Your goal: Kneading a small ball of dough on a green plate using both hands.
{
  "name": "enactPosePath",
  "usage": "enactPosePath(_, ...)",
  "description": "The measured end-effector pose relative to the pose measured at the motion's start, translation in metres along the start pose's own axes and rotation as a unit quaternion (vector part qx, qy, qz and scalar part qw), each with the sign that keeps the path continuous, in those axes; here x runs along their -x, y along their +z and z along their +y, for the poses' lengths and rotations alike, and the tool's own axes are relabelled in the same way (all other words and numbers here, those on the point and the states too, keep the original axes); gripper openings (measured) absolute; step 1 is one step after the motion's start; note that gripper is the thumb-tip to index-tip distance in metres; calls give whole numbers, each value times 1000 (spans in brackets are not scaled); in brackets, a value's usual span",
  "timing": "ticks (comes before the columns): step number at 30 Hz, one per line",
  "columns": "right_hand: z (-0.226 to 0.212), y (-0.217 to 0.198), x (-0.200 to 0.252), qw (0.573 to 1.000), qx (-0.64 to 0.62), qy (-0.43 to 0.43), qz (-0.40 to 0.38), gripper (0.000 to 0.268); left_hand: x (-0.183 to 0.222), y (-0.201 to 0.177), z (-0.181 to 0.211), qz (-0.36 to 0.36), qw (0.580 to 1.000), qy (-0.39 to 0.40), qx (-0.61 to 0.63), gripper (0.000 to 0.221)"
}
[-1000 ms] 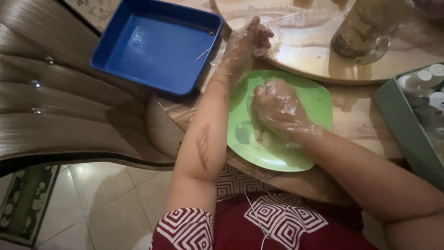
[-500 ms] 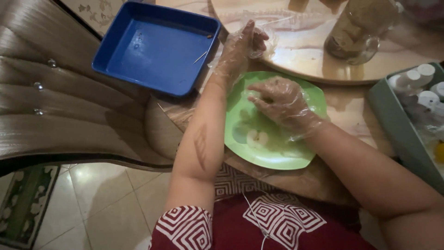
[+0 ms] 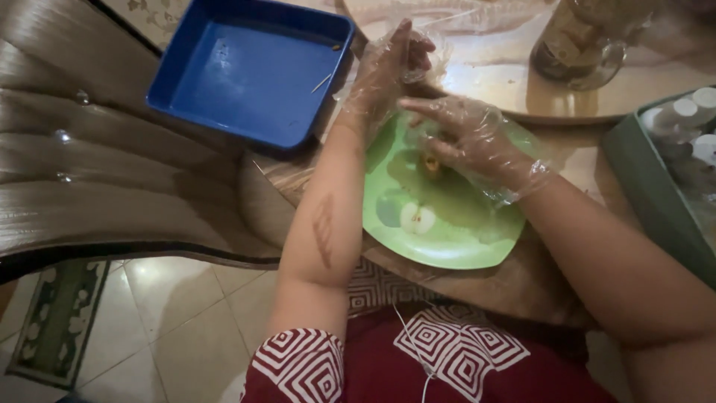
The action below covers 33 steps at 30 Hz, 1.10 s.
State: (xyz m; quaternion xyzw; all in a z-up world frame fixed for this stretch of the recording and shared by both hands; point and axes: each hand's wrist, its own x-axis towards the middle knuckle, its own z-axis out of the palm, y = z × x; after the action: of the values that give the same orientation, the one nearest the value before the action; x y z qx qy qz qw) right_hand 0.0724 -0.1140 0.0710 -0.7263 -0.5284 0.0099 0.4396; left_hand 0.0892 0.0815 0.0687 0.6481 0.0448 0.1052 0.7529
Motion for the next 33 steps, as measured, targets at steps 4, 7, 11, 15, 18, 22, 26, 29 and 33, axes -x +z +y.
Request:
enactPosePath(4,-9,-1,-3,989,57,95,-96,58,-4,-1,-8,8,1000,-1,19,57)
enactPosePath(7,7,11,-4,982,119,92,-118,69,-11,1,-14,19,999,-4,46,56)
enactPosePath(11,30,22,0,941,322,-32,-104,83,-11,-2,-15,14,999,39,5,61)
enactPosePath(15,40,24,4,985,170,-15,-34,65,-10,-1,-5,24,998,30,-42,59)
enactPosePath(18,70,46,0,613,727,-4,309,37,-6,-1,0,33,999,-20,-17,53)
enactPosePath(22,-45,13,-7,936,312,163,8,41,-5,-3,0,19,999,-24,-42,56)
enactPosePath(26,-66,22,-35,835,345,377,-204,56,-9,-5,-10,-2,999,8,39,46)
enactPosePath(29,-56,24,-22,915,261,276,-134,29,-2,-2,1,-2,1000,-11,-3,44)
enactPosePath(33,-58,39,-25,913,99,394,-37,50,-16,-7,-17,-4,1000,24,1,55)
